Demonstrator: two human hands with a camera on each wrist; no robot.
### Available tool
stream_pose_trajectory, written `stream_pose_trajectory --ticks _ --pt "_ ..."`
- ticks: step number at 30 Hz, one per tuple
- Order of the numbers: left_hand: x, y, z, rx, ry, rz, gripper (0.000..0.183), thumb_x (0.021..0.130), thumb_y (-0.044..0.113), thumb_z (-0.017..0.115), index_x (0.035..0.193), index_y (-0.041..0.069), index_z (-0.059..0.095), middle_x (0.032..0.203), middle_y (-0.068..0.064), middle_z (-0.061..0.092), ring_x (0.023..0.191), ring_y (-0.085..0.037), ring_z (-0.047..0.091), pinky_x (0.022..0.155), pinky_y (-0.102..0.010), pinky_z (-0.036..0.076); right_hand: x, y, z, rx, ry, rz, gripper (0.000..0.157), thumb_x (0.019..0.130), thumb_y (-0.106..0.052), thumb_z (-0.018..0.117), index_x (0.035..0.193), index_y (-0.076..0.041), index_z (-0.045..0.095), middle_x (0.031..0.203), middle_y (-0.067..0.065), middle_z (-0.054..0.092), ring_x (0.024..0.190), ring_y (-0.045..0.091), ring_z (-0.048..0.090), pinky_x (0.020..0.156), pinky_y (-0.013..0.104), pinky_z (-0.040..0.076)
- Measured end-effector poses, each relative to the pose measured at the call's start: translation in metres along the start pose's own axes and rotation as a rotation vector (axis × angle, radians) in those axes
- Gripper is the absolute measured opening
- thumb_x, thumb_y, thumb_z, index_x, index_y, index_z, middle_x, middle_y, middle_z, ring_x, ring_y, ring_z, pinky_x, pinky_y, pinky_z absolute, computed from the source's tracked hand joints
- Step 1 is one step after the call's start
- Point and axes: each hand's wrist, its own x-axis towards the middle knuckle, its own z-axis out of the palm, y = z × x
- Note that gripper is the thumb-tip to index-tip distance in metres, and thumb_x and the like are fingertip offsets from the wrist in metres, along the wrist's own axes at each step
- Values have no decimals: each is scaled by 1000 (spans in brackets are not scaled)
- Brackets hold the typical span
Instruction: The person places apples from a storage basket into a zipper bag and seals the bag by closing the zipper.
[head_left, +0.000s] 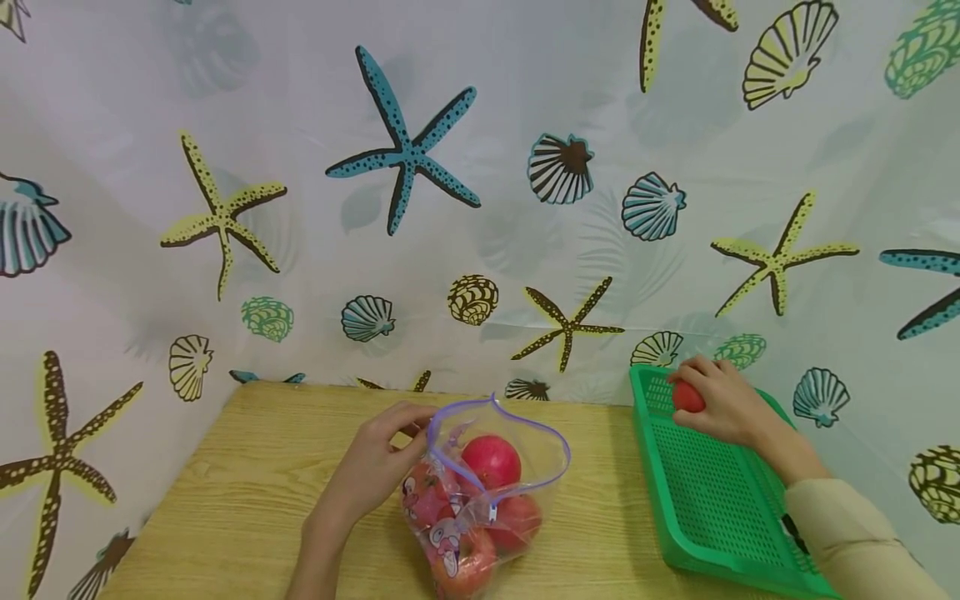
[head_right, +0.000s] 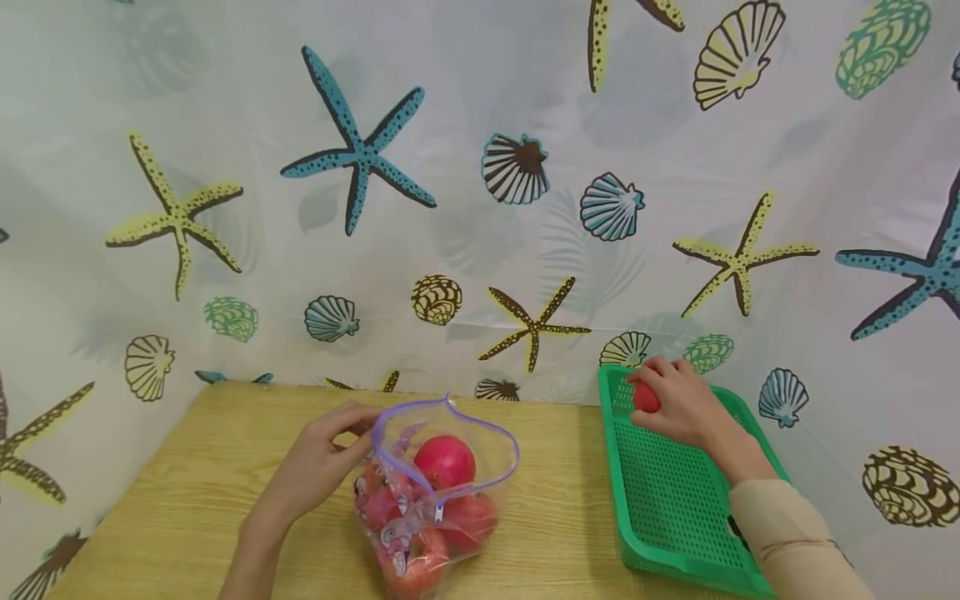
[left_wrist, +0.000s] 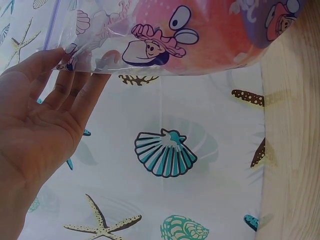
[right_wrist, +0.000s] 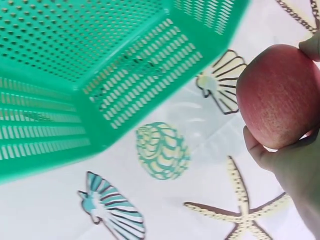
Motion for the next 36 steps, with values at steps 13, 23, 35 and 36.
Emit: stream_pose_trajectory --ticks 13,23,35,36 --pt "-1 2 0 2 -2 -13 27 95 8 64 118 22 70 107 5 68 95 -15 62 71 -22 57 19 -38 -26 -17 125 -202 42 75 -24 74 116 -15 66 119 10 61 103 34 49 63 35 44" --pt "0 2 0 -3 -11 -2 29 95 5 63 118 21 70 107 3 68 96 -17 61 71 -21 56 30 -67 -42 20 168 -307 40 74 -20 70 114 -19 65 120 3 59 104 25 48 66 35 46" --pt "0 3 1 -5 -11 -20 29 94 5 63 118 20 70 107 2 68 96 -18 61 71 -20 55 40 -109 -62 59 156 -424 41 76 -25 72 116 -21 63 126 -1 57 111 20 46 68 32 52" --pt "0 3 1 -4 -13 -23 29 94 5 63 118 20 70 107 2 68 97 -18 61 71 -19 55 41 -112 -63 65 152 -432 41 76 -25 72 116 -21 63 127 -1 57 112 20 46 68 32 53"
